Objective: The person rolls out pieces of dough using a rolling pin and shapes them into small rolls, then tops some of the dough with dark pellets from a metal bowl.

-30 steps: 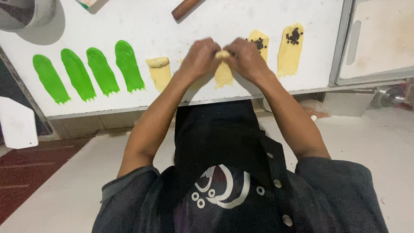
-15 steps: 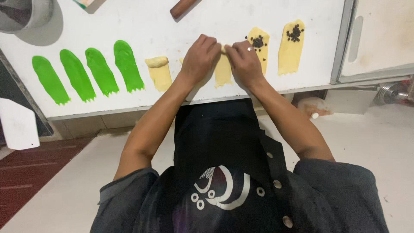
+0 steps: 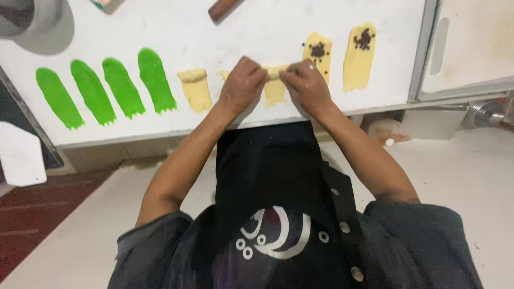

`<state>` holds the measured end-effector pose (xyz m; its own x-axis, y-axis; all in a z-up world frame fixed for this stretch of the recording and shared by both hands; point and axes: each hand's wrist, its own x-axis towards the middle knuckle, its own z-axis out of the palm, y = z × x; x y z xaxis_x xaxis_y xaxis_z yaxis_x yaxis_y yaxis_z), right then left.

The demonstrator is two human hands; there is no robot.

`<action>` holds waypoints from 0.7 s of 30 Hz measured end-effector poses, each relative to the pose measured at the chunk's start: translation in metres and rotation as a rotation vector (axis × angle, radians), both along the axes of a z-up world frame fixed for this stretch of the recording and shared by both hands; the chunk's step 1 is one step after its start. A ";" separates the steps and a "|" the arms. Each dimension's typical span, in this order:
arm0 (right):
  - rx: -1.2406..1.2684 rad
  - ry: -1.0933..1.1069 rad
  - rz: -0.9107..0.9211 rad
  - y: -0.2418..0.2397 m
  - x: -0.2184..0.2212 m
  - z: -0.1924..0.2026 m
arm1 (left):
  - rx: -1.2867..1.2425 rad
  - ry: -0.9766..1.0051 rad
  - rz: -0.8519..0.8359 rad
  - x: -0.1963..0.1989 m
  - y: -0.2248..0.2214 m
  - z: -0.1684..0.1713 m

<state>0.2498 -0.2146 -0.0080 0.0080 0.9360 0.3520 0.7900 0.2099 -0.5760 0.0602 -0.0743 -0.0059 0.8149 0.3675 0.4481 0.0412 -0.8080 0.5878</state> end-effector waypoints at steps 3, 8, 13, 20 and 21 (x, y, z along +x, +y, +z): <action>-0.312 0.121 -0.126 -0.010 0.023 0.001 | -0.064 0.164 0.030 0.009 0.000 0.003; -0.336 0.124 -0.297 0.005 0.102 0.002 | -0.347 0.382 0.153 0.098 0.009 0.010; -0.491 0.159 -0.116 0.033 0.097 0.047 | -0.285 0.541 0.040 0.128 0.007 -0.015; -0.518 0.225 -0.087 0.028 0.123 0.009 | -0.151 0.597 0.041 0.120 0.003 0.005; -0.515 0.227 -0.084 0.028 0.125 0.010 | -0.148 0.600 0.043 0.123 -0.003 0.005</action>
<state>0.3745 -0.1867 0.0024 0.1123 0.9792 -0.1691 0.6363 -0.2016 -0.7446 0.1832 -0.0770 -0.0004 0.8920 0.4293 -0.1418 0.4302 -0.7096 0.5581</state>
